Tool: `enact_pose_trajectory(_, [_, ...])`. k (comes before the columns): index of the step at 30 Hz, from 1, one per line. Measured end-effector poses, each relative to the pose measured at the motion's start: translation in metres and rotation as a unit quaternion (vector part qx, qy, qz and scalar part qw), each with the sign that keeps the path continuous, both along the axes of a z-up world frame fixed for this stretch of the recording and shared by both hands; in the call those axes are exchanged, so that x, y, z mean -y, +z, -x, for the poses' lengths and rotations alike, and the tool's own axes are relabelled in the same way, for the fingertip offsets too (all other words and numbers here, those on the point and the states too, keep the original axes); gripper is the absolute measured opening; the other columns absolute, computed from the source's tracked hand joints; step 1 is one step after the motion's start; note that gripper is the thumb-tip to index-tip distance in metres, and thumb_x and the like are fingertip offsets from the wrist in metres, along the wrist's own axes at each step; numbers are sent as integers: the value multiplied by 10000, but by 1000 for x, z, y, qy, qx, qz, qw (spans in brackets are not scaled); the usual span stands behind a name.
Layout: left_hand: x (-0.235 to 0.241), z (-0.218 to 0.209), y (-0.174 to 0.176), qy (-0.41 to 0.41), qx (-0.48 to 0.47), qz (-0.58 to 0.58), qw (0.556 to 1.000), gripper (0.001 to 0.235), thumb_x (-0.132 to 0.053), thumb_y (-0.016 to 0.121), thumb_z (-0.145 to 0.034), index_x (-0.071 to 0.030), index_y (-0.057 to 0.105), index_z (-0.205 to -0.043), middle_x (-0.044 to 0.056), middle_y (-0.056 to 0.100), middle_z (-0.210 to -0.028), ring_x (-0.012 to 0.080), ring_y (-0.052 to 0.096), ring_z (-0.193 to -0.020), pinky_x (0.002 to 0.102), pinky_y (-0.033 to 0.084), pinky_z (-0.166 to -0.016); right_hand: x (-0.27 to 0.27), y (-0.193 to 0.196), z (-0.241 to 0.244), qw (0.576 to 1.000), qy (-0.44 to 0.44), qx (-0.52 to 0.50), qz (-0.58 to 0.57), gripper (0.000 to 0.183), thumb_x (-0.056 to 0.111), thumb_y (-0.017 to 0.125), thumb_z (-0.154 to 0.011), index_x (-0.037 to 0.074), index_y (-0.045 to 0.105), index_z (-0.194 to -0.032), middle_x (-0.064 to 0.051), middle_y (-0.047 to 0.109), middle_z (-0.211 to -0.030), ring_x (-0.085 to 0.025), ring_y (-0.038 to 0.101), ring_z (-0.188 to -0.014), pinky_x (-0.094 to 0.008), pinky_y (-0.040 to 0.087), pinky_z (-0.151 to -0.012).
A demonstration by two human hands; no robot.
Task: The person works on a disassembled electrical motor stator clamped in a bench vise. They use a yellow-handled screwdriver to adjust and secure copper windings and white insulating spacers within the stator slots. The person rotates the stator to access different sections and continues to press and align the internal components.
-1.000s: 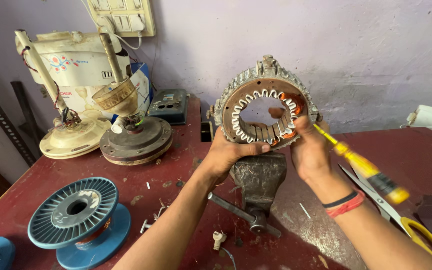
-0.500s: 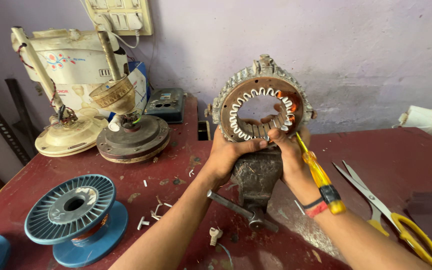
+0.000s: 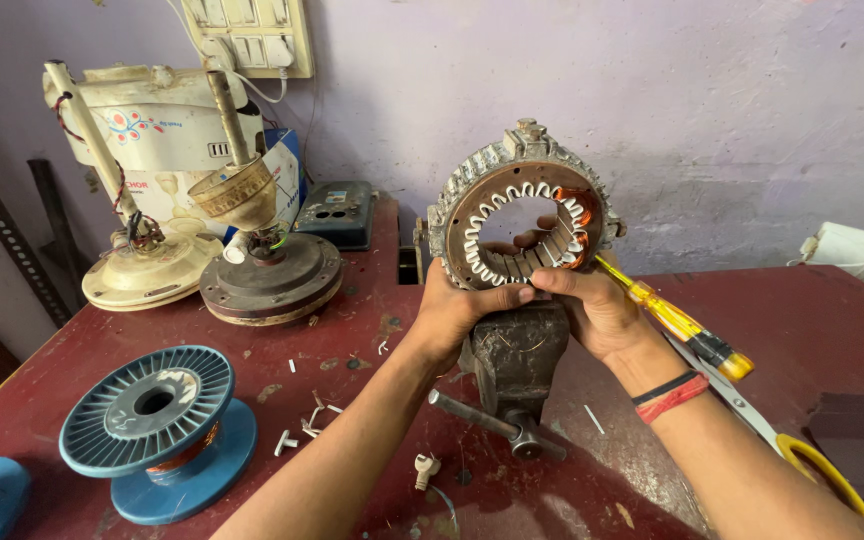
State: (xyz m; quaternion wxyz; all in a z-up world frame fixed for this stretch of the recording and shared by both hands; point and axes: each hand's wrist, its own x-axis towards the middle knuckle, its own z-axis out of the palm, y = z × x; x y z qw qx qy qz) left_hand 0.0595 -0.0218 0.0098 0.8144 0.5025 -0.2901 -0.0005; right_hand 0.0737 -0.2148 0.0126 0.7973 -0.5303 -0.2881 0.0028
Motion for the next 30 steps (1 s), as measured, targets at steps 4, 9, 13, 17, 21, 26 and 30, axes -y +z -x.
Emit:
enact_pose_trajectory(4, [0,-2,-1,17,18,-19,1000,437,25,846,-708,45,696,-1118,137,760,-997,200,733,-874,349,622,-809,0,3,3,1000,-12,-4,26,716,140,841,-708,41,575,-1365,-92,659,-1257,-244,614,-1201,-420,484,-1067])
enact_pose_trajectory(9, [2,-2,-3,16,7,-1,1000,470,22,847,-690,27,677,-1128,120,753,-1010,196,732,-892,349,622,-812,5,4,2,999,-7,27,29,707,113,839,-722,29,561,-1367,-85,642,-1270,-236,600,-1217,-419,473,-1091])
enact_pose_trajectory(13, [2,-2,-3,24,11,-10,1000,468,18,847,-693,34,675,-1128,122,749,-1011,201,730,-894,353,620,-812,9,2,-2,999,3,18,41,704,126,833,-717,28,577,-1365,-87,649,-1278,-231,602,-1212,-412,471,-1085])
enact_pose_trajectory(17, [0,-3,-2,24,21,-23,999,453,5,844,-706,46,688,-1129,133,755,-1014,207,733,-890,356,620,-814,10,2,-4,999,-1,0,55,695,137,820,-712,28,588,-1357,-91,655,-1275,-228,609,-1203,-407,474,-1077])
enact_pose_trajectory(21, [-1,-4,-3,16,22,-22,999,440,11,833,-715,52,693,-1131,133,756,-1013,205,732,-884,358,619,-814,10,6,0,997,-11,33,74,685,123,808,-722,15,584,-1360,-93,655,-1267,-229,609,-1195,-415,479,-1075])
enact_pose_trajectory(26, [-3,-6,-2,16,11,-35,999,461,7,841,-701,30,682,-1133,112,758,-1016,190,733,-900,353,616,-835,8,12,3,995,-10,37,96,693,116,806,-719,29,576,-1367,-75,650,-1280,-214,599,-1213,-401,470,-1085])
enact_pose_trajectory(30, [-3,-10,-4,22,-9,-53,998,482,-5,861,-688,48,684,-1133,144,763,-1013,224,745,-902,372,633,-846,23,10,-7,994,8,58,95,664,135,836,-718,52,597,-1332,-90,654,-1278,-249,586,-1254,-421,438,-1131])
